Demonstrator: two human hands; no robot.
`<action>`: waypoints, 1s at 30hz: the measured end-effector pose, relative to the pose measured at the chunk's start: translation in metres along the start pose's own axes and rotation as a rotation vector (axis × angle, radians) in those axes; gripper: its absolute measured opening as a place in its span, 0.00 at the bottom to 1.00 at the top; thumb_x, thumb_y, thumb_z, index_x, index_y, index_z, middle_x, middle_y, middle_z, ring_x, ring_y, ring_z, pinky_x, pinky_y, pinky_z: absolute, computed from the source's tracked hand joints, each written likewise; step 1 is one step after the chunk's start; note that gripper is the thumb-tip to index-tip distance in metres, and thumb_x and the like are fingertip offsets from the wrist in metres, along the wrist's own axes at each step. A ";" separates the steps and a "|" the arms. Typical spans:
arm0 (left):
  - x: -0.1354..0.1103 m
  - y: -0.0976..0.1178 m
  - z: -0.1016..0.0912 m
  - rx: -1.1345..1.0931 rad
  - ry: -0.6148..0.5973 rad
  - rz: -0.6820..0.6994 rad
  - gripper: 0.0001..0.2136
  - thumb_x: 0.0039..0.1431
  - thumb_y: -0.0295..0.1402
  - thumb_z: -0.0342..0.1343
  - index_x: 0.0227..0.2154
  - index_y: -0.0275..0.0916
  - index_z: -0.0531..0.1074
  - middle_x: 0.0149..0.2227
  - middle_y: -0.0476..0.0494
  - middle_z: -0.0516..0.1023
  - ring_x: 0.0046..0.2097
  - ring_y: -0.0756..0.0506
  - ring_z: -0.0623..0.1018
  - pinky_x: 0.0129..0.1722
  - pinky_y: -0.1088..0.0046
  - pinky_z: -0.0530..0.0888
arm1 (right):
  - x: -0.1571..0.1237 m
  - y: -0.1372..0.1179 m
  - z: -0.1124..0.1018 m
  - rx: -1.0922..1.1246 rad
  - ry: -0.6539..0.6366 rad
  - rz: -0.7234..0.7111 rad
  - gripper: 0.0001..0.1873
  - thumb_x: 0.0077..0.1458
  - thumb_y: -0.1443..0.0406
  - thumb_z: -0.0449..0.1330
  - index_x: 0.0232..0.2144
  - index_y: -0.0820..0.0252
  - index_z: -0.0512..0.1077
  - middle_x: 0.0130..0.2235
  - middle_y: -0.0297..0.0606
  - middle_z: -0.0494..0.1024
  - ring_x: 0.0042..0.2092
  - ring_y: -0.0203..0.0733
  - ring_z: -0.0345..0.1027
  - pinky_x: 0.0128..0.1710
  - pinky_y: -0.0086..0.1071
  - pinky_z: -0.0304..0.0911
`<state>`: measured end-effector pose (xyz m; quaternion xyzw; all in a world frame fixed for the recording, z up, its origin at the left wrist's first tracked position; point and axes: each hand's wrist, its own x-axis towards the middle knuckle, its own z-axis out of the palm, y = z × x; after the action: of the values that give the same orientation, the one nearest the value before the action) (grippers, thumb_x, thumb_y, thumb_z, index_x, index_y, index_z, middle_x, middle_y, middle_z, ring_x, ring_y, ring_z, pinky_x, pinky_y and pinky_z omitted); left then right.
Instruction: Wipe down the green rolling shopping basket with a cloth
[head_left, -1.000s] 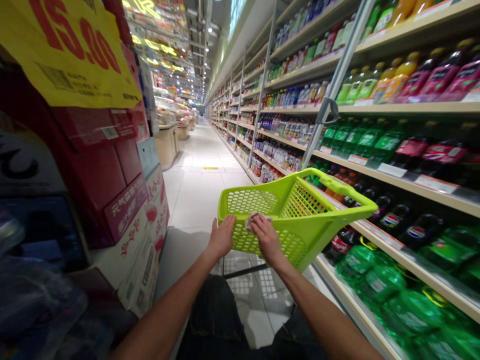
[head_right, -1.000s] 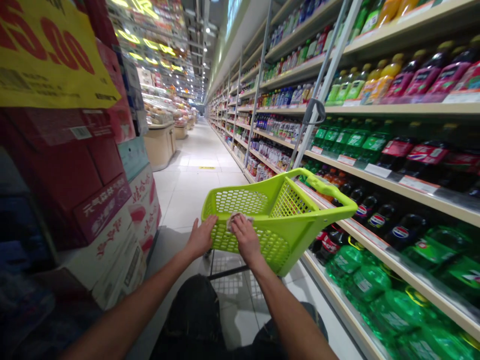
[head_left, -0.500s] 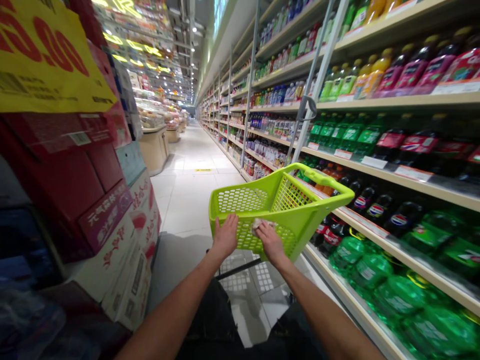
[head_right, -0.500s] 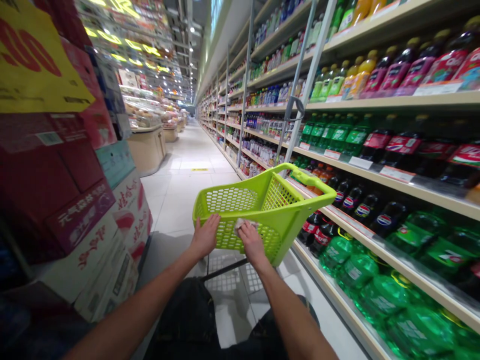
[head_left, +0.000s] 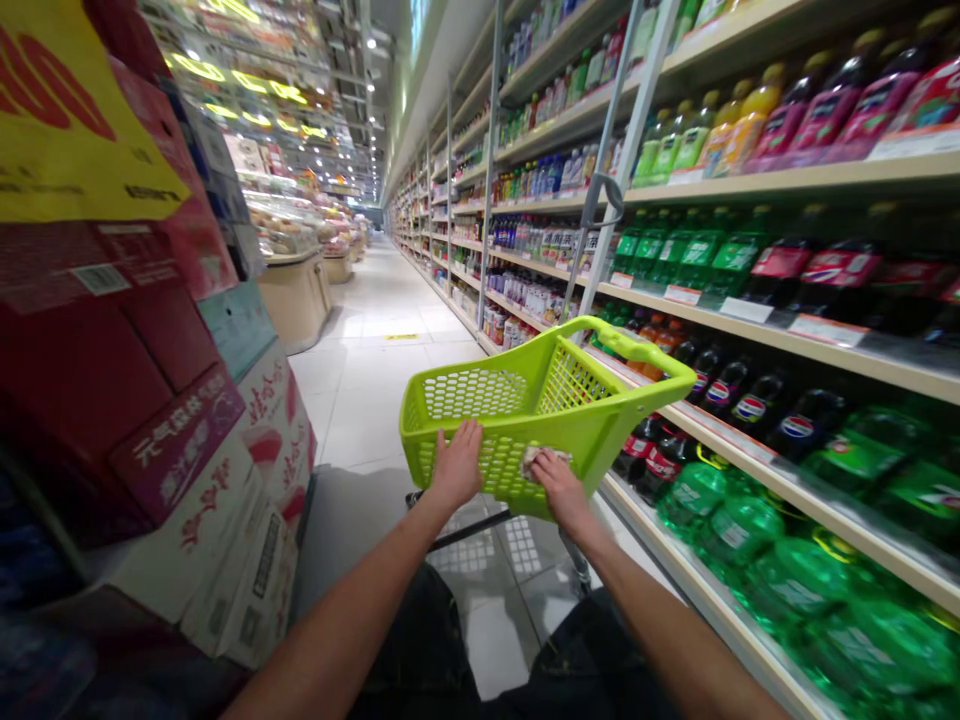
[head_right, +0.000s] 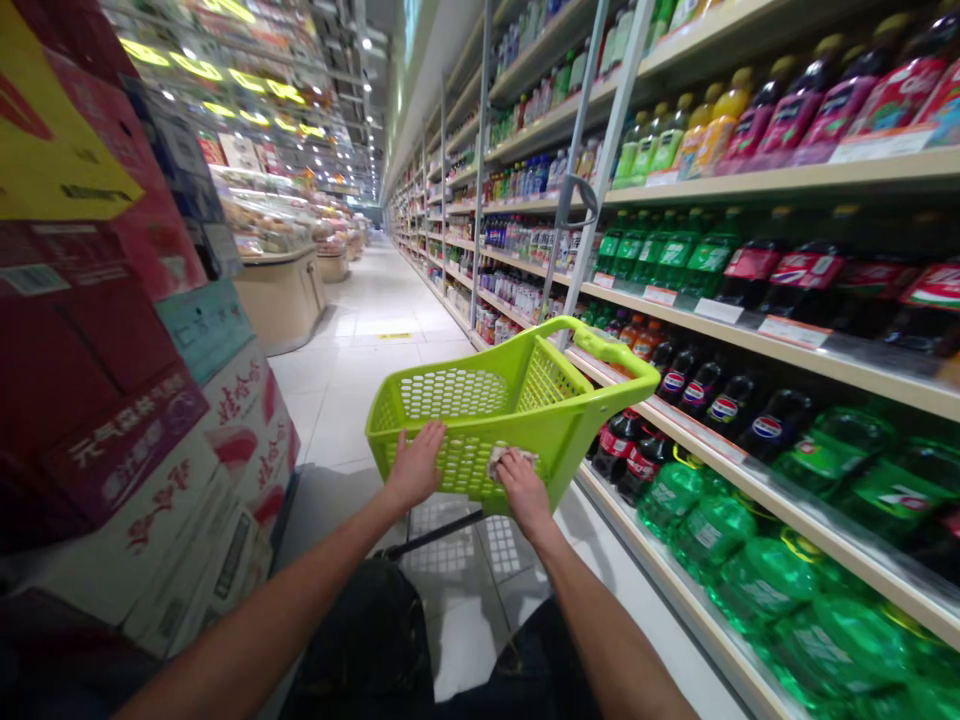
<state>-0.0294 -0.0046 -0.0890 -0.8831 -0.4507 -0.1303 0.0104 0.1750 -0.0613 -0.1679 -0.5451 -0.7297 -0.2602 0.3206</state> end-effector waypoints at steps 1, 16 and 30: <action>0.001 0.001 0.000 -0.004 0.007 0.002 0.31 0.44 0.24 0.44 0.56 0.32 0.51 0.61 0.39 0.53 0.61 0.42 0.52 0.58 0.49 0.47 | -0.001 0.002 -0.003 0.005 0.010 0.011 0.21 0.53 0.77 0.45 0.44 0.60 0.70 0.47 0.42 0.72 0.57 0.42 0.54 0.53 0.41 0.57; 0.016 0.038 0.004 -0.080 0.061 0.090 0.32 0.44 0.26 0.44 0.57 0.31 0.51 0.60 0.38 0.54 0.61 0.43 0.53 0.59 0.51 0.45 | 0.010 0.036 -0.043 -0.105 0.097 0.095 0.21 0.55 0.75 0.44 0.46 0.60 0.68 0.52 0.42 0.68 0.59 0.42 0.50 0.55 0.42 0.54; 0.013 0.037 0.011 -0.107 0.065 0.031 0.33 0.42 0.26 0.44 0.57 0.31 0.50 0.61 0.40 0.50 0.62 0.42 0.50 0.58 0.49 0.45 | 0.068 0.115 -0.133 -0.278 0.063 0.271 0.19 0.50 0.75 0.45 0.40 0.64 0.71 0.49 0.47 0.68 0.56 0.49 0.53 0.54 0.45 0.51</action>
<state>0.0098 -0.0144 -0.0926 -0.8846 -0.4287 -0.1826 -0.0203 0.2968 -0.0850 -0.0258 -0.6689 -0.5964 -0.3298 0.2970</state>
